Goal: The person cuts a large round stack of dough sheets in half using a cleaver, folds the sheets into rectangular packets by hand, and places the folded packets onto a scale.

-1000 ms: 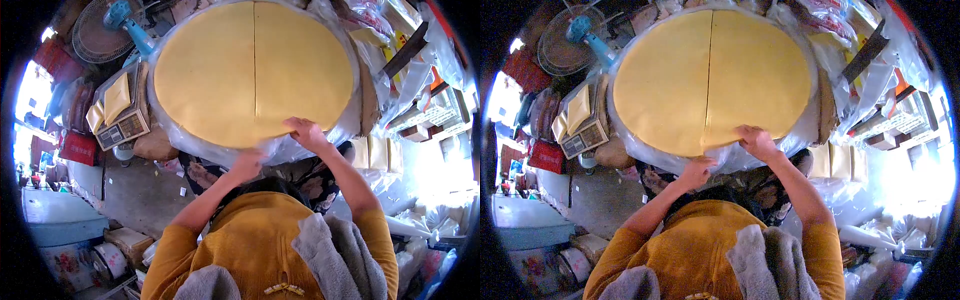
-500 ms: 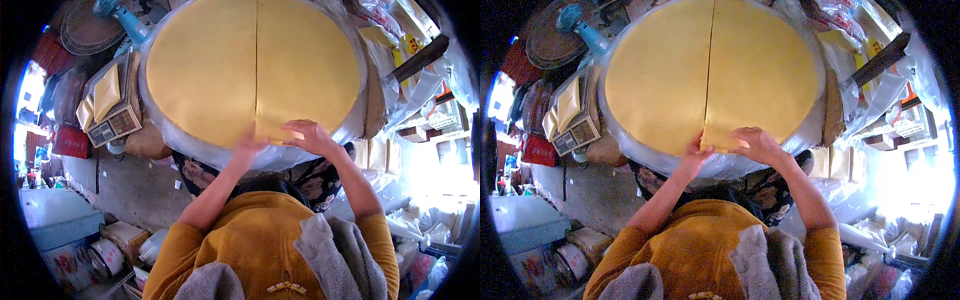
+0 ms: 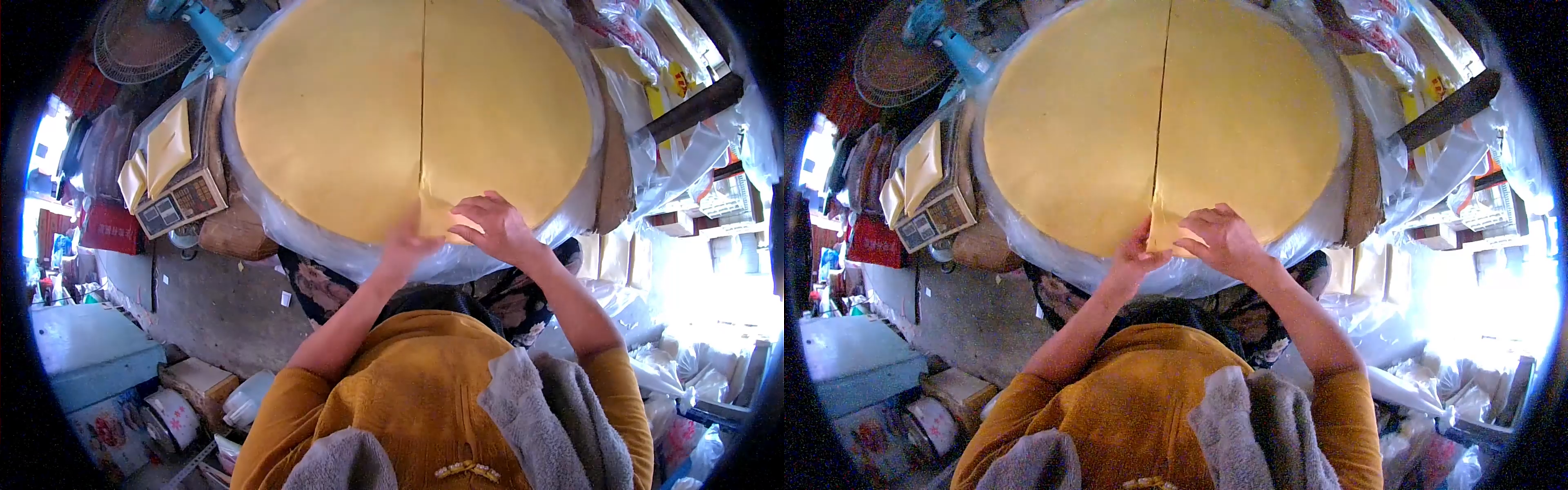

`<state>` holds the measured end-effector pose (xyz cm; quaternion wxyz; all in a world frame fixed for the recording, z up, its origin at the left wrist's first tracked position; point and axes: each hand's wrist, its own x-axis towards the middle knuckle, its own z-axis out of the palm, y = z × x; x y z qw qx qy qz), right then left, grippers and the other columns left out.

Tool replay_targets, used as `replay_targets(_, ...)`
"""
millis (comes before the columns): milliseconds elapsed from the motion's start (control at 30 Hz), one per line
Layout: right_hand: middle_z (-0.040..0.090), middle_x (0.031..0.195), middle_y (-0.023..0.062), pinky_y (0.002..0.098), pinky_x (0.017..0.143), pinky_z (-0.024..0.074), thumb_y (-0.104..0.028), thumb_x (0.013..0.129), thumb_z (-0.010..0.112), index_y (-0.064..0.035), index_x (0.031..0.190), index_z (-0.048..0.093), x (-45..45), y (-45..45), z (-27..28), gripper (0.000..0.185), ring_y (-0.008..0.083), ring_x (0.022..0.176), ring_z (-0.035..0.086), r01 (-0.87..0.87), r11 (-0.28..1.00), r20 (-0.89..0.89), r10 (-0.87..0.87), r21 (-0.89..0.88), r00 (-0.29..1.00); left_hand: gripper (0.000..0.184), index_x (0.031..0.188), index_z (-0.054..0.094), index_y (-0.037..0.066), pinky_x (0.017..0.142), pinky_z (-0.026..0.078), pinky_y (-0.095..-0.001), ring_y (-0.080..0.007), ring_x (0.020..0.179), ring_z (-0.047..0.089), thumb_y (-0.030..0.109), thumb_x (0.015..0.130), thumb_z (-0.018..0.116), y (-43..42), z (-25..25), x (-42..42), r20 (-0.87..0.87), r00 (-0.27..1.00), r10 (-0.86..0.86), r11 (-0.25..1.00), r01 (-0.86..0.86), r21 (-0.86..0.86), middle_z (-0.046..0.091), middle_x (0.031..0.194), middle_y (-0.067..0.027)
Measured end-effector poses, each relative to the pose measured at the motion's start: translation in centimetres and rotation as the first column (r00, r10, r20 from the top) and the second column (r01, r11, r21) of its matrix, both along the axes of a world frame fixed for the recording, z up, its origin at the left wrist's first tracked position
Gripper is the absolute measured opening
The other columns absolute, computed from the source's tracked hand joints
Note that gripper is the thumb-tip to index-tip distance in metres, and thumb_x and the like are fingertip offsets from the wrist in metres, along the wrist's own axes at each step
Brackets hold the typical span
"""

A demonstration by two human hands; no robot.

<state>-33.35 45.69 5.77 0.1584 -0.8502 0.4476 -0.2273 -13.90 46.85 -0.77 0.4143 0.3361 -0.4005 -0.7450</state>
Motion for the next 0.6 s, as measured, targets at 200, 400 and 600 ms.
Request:
replay_targets(200, 0.063, 0.086, 0.0085, 0.0354, 0.075, 0.0458, -0.026, 0.075, 0.067, -0.0059, 0.088, 0.064, 1.6, -0.7, -0.2, 0.024, 0.0258, 0.081, 0.059, 0.009, 0.999, -0.053, -0.008, 0.031, 0.999, 0.066, 0.136, 0.033, 0.008, 0.093, 0.038, -0.0268, -0.0123, 0.109, 0.048, 0.004, 0.078, 0.064, -0.2, -2.5, 0.1, 0.147, 0.989, 0.029, 0.989, -0.007, -0.149, 0.052, 0.120, -0.0008)
replay_targets(400, 0.060, 0.073, 0.0084, 0.0393, 0.069, 0.0458, -0.025, 0.082, 0.057, -0.0083, 0.076, 0.062, 0.9, -1.8, -1.4, 0.019, 0.0277, 0.072, 0.059, -0.019, 0.996, -0.063, 0.025, 0.091, 0.998, 0.058, 0.132, 0.036, 0.004, 0.092, 0.038, -0.0260, -0.0117, 0.109, 0.048, 0.007, 0.081, 0.063, -0.5, -1.3, -0.2, 0.110, 0.994, 0.020, 0.990, -0.004, -0.144, 0.053, 0.119, -0.0030)
replay_targets(600, 0.062, 0.076, 0.0100, 0.0398, 0.064, 0.0482, -0.022, 0.083, 0.054, -0.0071, 0.079, 0.062, 0.4, -2.4, -1.5, 0.017, 0.0300, 0.071, 0.060, 0.007, 0.991, -0.073, 0.003, 0.130, 0.997, 0.051, 0.128, 0.038, 0.000, 0.091, 0.040, -0.0310, -0.0186, 0.107, 0.051, 0.014, 0.084, 0.060, -0.4, -4.8, -0.9, 0.355, 0.915, 0.194, 0.945, -0.077, -0.318, 0.053, 0.118, -0.0101)
